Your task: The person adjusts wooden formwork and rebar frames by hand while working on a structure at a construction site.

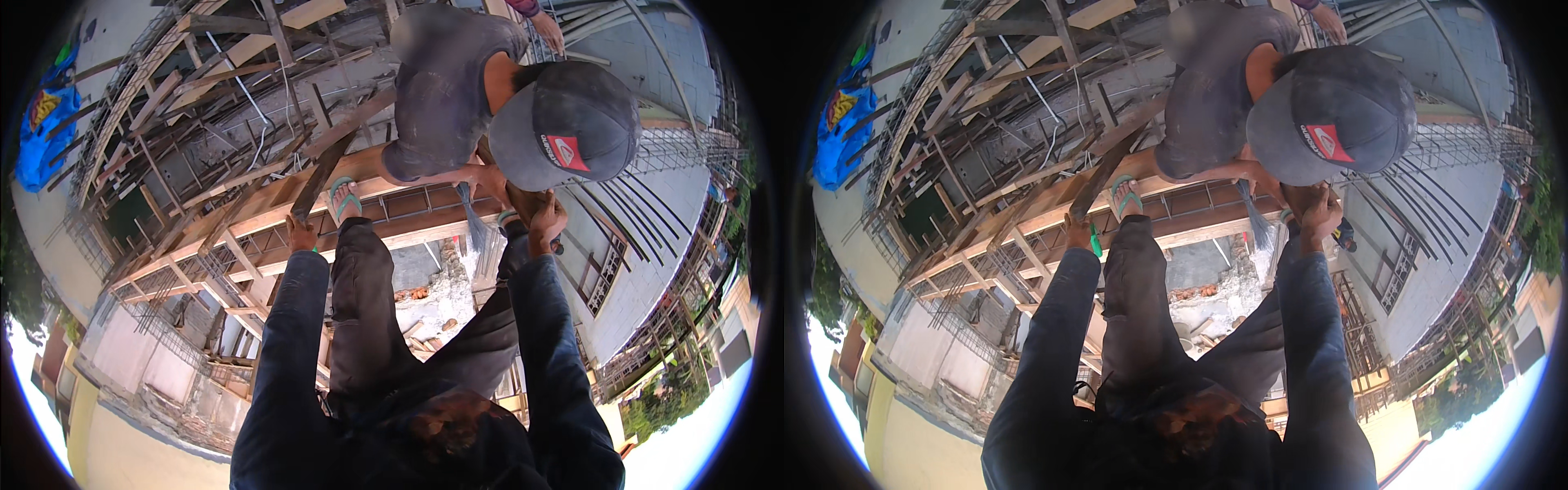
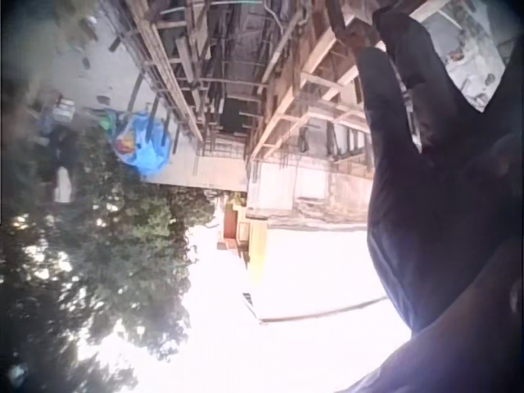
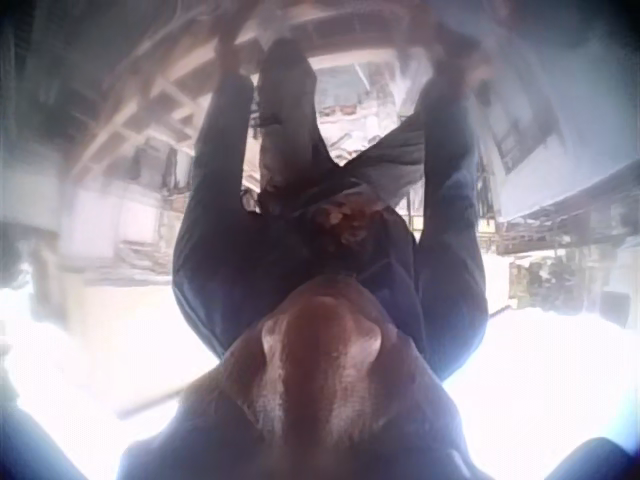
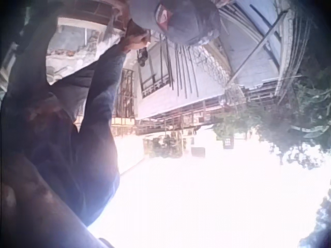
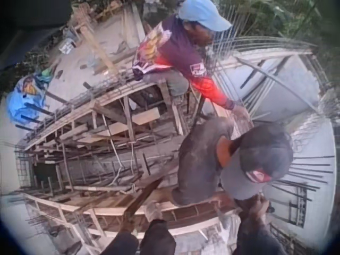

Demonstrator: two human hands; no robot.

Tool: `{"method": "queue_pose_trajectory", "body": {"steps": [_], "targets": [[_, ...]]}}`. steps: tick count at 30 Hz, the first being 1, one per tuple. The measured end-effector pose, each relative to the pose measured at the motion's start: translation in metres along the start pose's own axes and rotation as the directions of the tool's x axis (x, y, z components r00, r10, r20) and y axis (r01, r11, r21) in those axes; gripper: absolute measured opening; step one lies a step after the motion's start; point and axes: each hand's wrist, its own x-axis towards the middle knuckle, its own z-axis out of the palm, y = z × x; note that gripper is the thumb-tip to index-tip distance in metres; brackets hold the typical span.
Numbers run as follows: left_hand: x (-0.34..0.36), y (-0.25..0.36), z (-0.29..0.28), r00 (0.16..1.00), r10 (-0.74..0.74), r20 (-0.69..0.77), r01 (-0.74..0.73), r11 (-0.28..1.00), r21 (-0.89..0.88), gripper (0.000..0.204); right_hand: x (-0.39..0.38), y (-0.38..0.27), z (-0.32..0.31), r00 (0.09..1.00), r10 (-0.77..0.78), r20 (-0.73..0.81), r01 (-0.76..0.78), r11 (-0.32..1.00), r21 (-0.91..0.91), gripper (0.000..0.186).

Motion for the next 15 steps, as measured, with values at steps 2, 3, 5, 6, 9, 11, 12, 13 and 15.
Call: {"method": "queue_pose_trajectory", "body": {"steps": [2, 3, 5, 6, 9, 11, 12, 13, 15], "targets": [[0.016, -0.047, -0.005, 0.998, 0.061, 0.024, -0.063, 0.995, 0.076, 0.078, -0.005, 0.0, 0.022, 0.999, -0.039, -0.006, 0.039, 0.998, 0.047, 0.042], [0.018, -0.043, 0.001, 0.993, 0.097, 0.07, -0.103, 0.99, 0.093, 0.078, -0.003, 0.001, 0.016, 0.999, -0.025, -0.031, 0.026, 0.999, 0.025, 0.042], [0.01, -0.027, 0.008, 0.99, -0.006, 0.143, 0.005, 1.0, 0.011, 0.082, 0.0, 0.005, 0.003, 0.998, 0.056, -0.002, -0.056, 0.998, 0.021, 0.041], [0.007, -0.016, 0.011, 0.986, 0.018, 0.164, -0.021, 1.0, 0.013, 0.082, 0.009, 0.021, -0.002, 0.999, 0.045, -0.018, -0.044, 0.999, 0.024, 0.041], [-0.003, 0.001, 0.003, 0.991, 0.02, 0.132, -0.018, 1.0, -0.013, 0.086, 0.017, 0.036, 0.009, 0.916, -0.38, -0.125, 0.388, 0.92, 0.045, 0.039], [0.002, -0.002, -0.011, 0.964, -0.048, 0.26, 0.049, 0.999, 0.004, 0.089, 0.006, 0.031, 0.01, 0.996, 0.021, -0.084, 0.01, 0.935, 0.356, 0.034], [0.007, -0.011, -0.018, 0.955, -0.07, 0.288, 0.075, 0.997, -0.007, 0.089, 0.006, 0.028, 0.012, 0.997, 0.036, -0.075, -0.007, 0.936, 0.352, 0.034], [0.003, 0.005, -0.015, 0.947, -0.064, 0.316, 0.087, 0.994, -0.06, 0.09, 0.007, 0.033, -0.002, 0.995, 0.027, -0.099, 0.002, 0.958, 0.286, 0.034], [0.013, -0.012, -0.025, 0.932, -0.141, 0.332, 0.152, 0.988, -0.007, 0.094, 0.003, 0.024, 0.007, 0.997, 0.011, -0.072, 0.008, 0.966, 0.258, 0.034]]}}
